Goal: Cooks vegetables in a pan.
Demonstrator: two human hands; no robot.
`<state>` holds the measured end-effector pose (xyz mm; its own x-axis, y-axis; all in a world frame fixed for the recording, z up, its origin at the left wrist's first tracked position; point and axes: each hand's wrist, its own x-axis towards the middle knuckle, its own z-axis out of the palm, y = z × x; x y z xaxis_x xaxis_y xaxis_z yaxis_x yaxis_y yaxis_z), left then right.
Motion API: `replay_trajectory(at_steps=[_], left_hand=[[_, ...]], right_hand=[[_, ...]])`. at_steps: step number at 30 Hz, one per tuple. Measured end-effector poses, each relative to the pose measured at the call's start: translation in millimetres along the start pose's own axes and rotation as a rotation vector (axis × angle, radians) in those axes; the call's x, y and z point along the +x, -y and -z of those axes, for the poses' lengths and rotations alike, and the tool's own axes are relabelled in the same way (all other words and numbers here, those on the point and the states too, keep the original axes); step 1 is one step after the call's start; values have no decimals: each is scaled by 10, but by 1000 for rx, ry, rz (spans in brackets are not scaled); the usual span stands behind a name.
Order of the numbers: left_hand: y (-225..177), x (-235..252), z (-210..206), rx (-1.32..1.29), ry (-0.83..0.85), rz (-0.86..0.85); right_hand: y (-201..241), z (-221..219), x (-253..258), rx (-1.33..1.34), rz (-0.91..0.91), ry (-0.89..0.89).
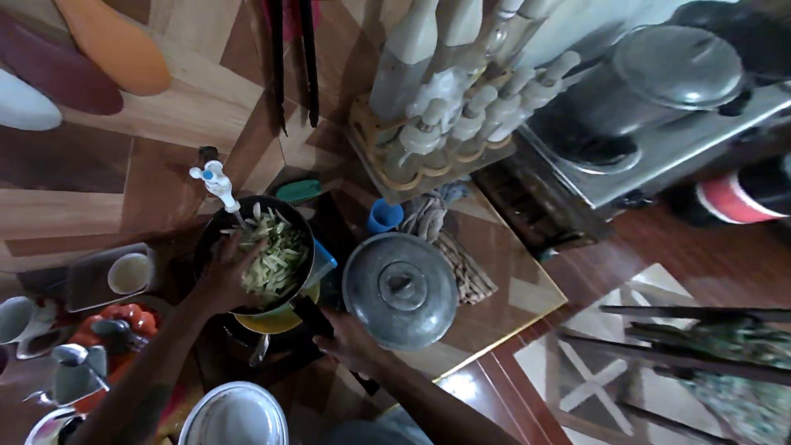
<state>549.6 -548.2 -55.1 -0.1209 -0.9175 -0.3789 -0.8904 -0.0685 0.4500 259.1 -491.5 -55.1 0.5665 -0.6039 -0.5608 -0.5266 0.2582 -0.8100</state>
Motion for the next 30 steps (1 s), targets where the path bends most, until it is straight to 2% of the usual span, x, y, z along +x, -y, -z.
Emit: replay_trajectory(at_steps=[4,8,10,12,14,16,17,19,21,24,26,28,30], left_hand=[[-20,203,-273,9,-187,80],[-169,244,56,-210,-335,166],[-274,173,264,-244,-312,133],[-400,112,344,-137,-217,51],[-523,156,225,38,-117,28],[-590,317,20,147,-17,86],[-571,418,-69,162,-14,98],[-478,587,-170,180,-112,32],[-396,660,-102,114,-186,-38],[-353,502,186,-161,-259,-118],[-237,281,289,-202,-237,-202],[-106,81,284,-116,-176,-155],[-25,-9,155,14,-111,1]], right_hand=[[43,-30,-15,-10,-17,10],[17,-6,-15,28,-22,-7],[-12,2,-19,26,-5,-27],[3,3,-24,28,-12,-21],[49,2,-18,34,-33,-13],[79,-6,-10,42,-46,-14],[76,-14,-13,46,-42,-16],[47,-51,-28,69,-18,-22],[34,-70,-43,83,-16,-22],[2,-5,-66,48,-16,-22],[-26,48,-77,56,25,-32],[-44,86,-67,58,77,-44],[-30,100,-52,56,94,-47]])
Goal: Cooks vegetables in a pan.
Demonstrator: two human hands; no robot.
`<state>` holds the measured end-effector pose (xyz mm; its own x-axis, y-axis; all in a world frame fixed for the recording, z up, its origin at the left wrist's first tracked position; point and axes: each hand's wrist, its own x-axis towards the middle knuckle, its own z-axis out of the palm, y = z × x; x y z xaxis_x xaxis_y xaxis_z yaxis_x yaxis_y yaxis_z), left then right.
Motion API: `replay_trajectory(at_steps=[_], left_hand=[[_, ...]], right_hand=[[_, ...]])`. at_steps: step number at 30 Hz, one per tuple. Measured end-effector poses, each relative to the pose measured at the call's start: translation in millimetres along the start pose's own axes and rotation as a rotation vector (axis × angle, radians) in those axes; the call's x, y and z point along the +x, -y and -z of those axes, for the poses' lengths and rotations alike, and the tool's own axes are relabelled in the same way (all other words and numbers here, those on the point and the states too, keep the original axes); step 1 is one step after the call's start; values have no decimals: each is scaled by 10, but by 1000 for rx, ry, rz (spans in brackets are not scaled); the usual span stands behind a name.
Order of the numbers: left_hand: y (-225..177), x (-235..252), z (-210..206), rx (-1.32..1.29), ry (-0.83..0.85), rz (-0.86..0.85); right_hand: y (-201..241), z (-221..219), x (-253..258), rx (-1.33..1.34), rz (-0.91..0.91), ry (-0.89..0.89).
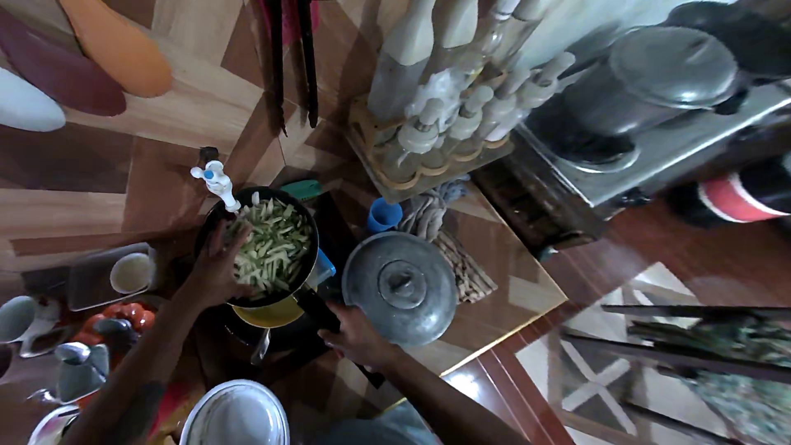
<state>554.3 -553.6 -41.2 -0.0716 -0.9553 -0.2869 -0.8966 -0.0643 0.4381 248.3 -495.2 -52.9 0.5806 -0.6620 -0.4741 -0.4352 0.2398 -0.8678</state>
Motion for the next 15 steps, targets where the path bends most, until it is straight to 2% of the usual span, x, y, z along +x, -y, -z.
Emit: replay_trajectory(at_steps=[2,4,6,9,10,12,15], left_hand=[[1,-4,-205,-3,-24,123],[1,55,-345,-109,-131,149],[-46,108,-298,-264,-211,163],[-251,70,-29,-448,-237,137],[-304,58,30,-432,-226,75],[-339,137,30,-230,-176,-51],[-350,409,-192,81,-18,-42]], right_hand=[[10,-16,14,-30,1,10],[20,-34,29,-67,-9,22],[47,-6,41,-92,-21,22],[47,38,39,-66,-52,4],[28,34,42,-48,-58,2],[12,17,66,3,-67,4],[43,-18,60,85,-95,28]])
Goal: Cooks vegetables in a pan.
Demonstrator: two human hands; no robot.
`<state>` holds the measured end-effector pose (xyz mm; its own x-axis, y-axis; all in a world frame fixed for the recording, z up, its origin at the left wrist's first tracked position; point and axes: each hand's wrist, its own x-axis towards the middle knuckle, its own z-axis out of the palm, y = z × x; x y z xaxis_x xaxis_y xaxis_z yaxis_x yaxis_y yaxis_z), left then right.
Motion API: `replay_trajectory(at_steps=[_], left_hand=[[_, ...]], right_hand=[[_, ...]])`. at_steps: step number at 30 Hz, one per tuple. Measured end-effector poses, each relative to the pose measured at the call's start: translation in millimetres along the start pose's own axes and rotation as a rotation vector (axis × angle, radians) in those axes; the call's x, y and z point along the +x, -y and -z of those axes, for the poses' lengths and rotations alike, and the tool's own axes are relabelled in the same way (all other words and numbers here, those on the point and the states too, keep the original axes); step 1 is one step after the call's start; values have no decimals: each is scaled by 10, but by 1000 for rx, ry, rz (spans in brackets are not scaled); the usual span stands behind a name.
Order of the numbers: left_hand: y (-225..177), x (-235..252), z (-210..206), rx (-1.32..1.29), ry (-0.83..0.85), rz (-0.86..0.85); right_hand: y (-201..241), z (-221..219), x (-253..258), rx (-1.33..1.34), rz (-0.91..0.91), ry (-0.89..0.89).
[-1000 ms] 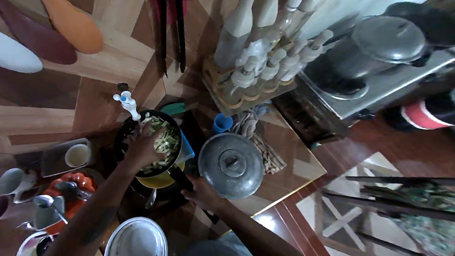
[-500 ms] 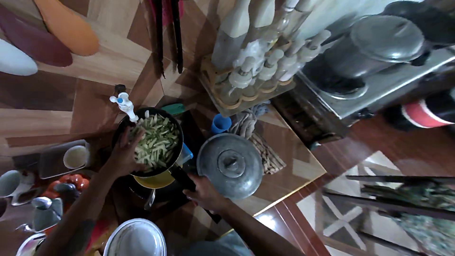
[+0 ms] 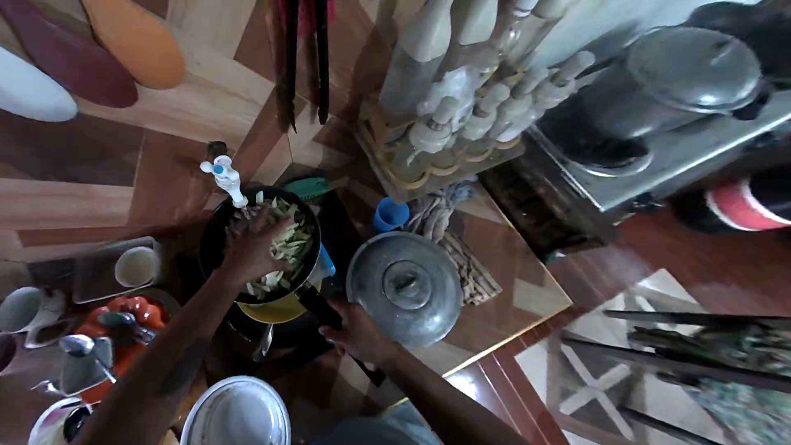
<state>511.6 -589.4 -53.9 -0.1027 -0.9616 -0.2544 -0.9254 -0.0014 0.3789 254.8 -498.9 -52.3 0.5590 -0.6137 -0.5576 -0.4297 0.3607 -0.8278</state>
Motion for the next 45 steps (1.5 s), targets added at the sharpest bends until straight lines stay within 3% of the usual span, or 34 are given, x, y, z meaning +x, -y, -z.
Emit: replay_trajectory(at_steps=[4,8,11,15,17,20,24,29,33,36,41,45], left_hand=[[27,243,-36,-4,-69,-25],[-10,23,421,-410,-36,-29],[270,-103,462,-339,2,-91],[385,-70,81,-373,-58,229],[277,66,-106,-396,-91,290],[141,200,-172,-546,-76,255],[0,35,217,-732,-34,165],[-138,-44,484,-387,-5,-21],[-179,315,34,-96,32,77],[-226,450,-194,34,39,-33],[-37,129,179,-124,-17,-239],[267,-319,384,-244,-98,-196]], right_hand=[[-46,-82,-24,16,-7,9],[-84,-43,-62,11,-35,20],[-50,-4,-93,25,-7,16],[-17,-16,-71,-12,44,-3],[-3,-22,-45,-79,50,-1],[24,-20,-36,-131,-13,9],[-74,20,-59,-37,20,-30],[-46,24,-18,-47,27,-8],[15,-33,2,-48,6,16],[-31,-58,8,-11,21,12],[-79,34,-29,-43,1,16],[-117,78,-28,-40,61,-2]])
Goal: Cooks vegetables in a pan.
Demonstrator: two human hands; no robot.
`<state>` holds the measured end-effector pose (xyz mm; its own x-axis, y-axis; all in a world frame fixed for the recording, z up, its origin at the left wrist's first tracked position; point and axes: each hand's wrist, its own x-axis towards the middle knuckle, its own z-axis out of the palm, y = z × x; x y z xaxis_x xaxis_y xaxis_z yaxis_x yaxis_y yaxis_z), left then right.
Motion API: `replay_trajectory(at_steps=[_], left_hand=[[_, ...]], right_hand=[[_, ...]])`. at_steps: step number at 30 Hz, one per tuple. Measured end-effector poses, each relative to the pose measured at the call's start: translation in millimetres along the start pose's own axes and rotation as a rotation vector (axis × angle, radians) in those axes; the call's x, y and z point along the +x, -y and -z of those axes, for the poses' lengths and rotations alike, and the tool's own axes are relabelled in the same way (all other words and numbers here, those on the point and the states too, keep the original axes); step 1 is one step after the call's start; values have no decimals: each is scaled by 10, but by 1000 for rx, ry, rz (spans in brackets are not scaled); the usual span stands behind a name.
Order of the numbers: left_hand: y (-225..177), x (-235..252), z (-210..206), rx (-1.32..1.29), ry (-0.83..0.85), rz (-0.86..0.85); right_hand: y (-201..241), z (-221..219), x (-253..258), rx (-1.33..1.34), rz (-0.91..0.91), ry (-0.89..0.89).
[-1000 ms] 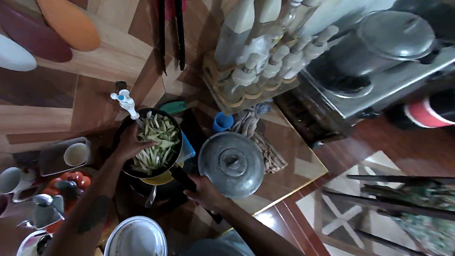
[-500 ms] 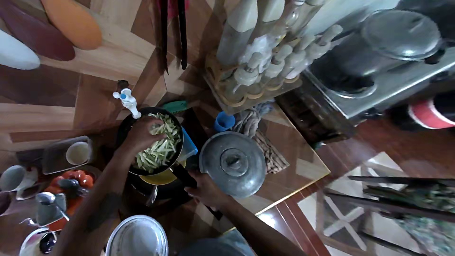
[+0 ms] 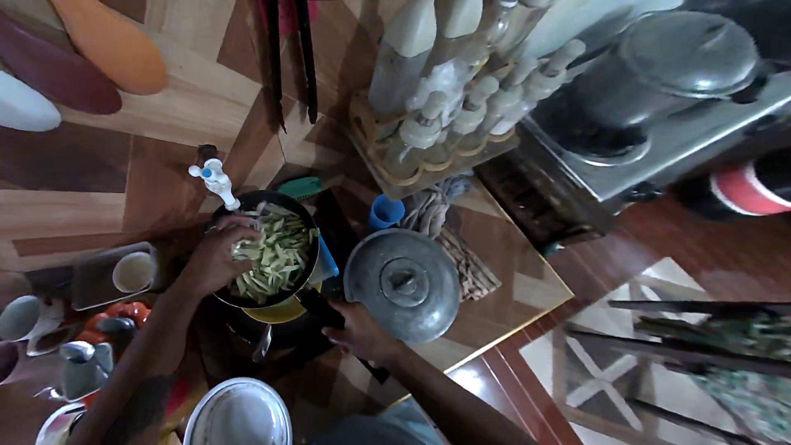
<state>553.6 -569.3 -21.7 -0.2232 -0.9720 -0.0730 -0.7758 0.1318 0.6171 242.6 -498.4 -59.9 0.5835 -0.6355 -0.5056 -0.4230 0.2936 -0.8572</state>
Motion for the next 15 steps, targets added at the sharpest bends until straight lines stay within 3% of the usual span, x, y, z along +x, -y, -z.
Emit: replay_trajectory(at_steps=[3,5,7,9,13,15], left_hand=[[74,-213,65,-10,-175,83],[-78,-231,163,-43,-328,262],[-263,-162,311,-105,-376,355],[-345,-76,392,-141,-417,353],[-490,126,375,-215,-666,239],[-645,241,326,-293,-681,260]], right_hand=[[29,0,-8,-45,-21,-10],[38,-8,-14,-60,-21,-13],[61,-10,-14,-66,-5,-13],[76,-12,-7,-69,5,-7],[47,-50,-27,-55,16,-7],[65,-87,-63,-9,-6,-17]])
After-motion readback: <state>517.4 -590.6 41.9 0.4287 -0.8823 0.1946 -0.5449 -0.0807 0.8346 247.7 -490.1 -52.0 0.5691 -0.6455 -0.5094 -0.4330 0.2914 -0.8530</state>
